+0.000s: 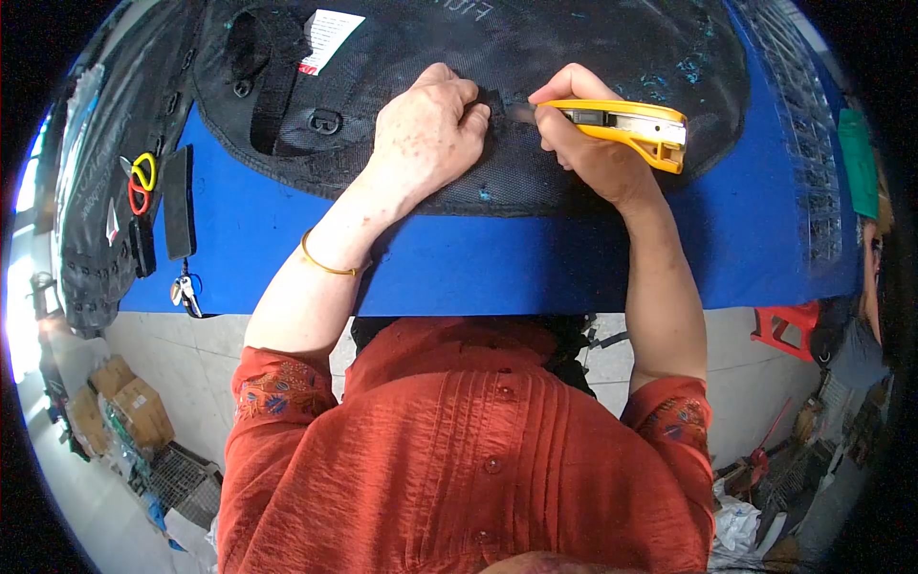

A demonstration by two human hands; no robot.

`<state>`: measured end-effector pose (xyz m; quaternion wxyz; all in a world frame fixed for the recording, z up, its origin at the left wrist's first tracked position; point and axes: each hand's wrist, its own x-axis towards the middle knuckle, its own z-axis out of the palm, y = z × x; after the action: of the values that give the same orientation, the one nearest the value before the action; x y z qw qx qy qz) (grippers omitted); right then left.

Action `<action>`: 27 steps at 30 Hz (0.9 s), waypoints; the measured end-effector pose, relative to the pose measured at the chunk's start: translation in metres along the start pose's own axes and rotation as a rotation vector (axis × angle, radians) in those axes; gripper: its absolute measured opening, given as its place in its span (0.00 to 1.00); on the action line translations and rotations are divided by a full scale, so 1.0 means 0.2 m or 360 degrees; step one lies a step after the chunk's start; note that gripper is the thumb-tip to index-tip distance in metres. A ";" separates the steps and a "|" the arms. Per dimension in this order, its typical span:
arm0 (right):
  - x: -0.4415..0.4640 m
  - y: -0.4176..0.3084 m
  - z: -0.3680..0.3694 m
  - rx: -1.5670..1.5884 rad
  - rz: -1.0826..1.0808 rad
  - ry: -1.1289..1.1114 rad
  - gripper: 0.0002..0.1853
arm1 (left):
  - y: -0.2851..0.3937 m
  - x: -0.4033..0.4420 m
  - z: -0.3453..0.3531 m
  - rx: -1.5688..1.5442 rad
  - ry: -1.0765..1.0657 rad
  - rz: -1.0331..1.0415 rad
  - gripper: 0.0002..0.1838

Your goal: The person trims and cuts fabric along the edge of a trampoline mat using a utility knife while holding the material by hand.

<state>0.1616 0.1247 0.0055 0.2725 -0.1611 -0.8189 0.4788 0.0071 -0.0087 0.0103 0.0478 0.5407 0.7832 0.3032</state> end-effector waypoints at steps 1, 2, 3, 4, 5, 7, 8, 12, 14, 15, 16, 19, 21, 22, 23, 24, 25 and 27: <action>0.00 0.01 0.00 -0.0026 -0.0038 -0.0010 0.04 | 0.00 0.00 0.00 -0.0007 -0.0002 -0.0002 0.10; 0.00 0.01 0.00 -0.0052 -0.0076 -0.0019 0.04 | 0.00 0.00 0.00 -0.0006 0.0001 0.0001 0.10; 0.00 0.00 -0.01 -0.0053 -0.0079 -0.0018 0.04 | 0.00 0.00 0.00 0.0009 -0.0001 -0.0001 0.10; 0.00 0.00 -0.01 -0.0046 -0.0042 -0.0039 0.04 | 0.00 0.00 0.00 0.0024 -0.0005 -0.0002 0.10; 0.00 0.00 -0.01 -0.0039 -0.0004 -0.0059 0.03 | 0.00 0.00 0.00 0.0024 -0.0003 -0.0002 0.10; 0.00 0.00 -0.01 -0.0059 -0.0025 -0.0074 0.03 | 0.00 0.00 -0.01 0.0009 -0.0016 -0.0030 0.11; 0.00 0.00 -0.01 -0.0078 -0.0043 -0.0090 0.03 | 0.01 0.00 -0.01 0.0010 -0.0014 -0.0029 0.11; 0.01 -0.01 -0.01 -0.0159 -0.0106 -0.0121 0.04 | 0.04 0.01 -0.02 0.0065 0.0050 -0.0112 0.14; 0.00 0.00 0.00 -0.0093 -0.0125 -0.0049 0.04 | 0.04 0.02 -0.02 0.0111 0.0056 -0.0119 0.14; 0.00 0.01 0.00 -0.0092 -0.0124 -0.0049 0.04 | 0.04 0.02 -0.01 0.0105 0.0067 -0.0097 0.14; 0.01 0.01 0.00 -0.0078 -0.0167 -0.0026 0.04 | 0.03 0.02 0.00 0.0099 0.0077 -0.0074 0.13; 0.01 0.02 0.01 -0.0055 -0.0192 -0.0001 0.04 | 0.00 0.02 0.02 0.0031 0.0103 -0.0037 0.16; 0.00 0.02 0.01 -0.0047 -0.0179 -0.0001 0.04 | 0.00 0.02 0.02 0.0044 0.0086 -0.0039 0.15; 0.00 0.02 0.00 -0.0081 -0.0148 -0.0010 0.04 | 0.00 0.02 0.02 0.0057 0.0069 -0.0041 0.14; 0.00 0.02 0.00 -0.0115 -0.0118 -0.0020 0.04 | 0.00 0.02 0.02 0.0056 0.0070 -0.0042 0.14; 0.00 0.01 0.00 -0.0116 -0.0119 -0.0021 0.04 | 0.00 0.02 0.02 0.0041 0.0053 -0.0051 0.14; 0.00 0.00 0.01 0.0009 -0.0024 0.0036 0.04 | 0.00 0.02 0.02 0.0026 0.0037 -0.0061 0.13; 0.00 -0.01 0.01 0.0167 0.0132 0.0094 0.05 | 0.00 0.03 0.01 0.0030 0.0026 -0.0077 0.13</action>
<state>0.1610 0.1227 0.0063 0.2845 -0.1943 -0.7770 0.5269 0.0063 -0.0025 0.0101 0.0437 0.5195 0.7993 0.2990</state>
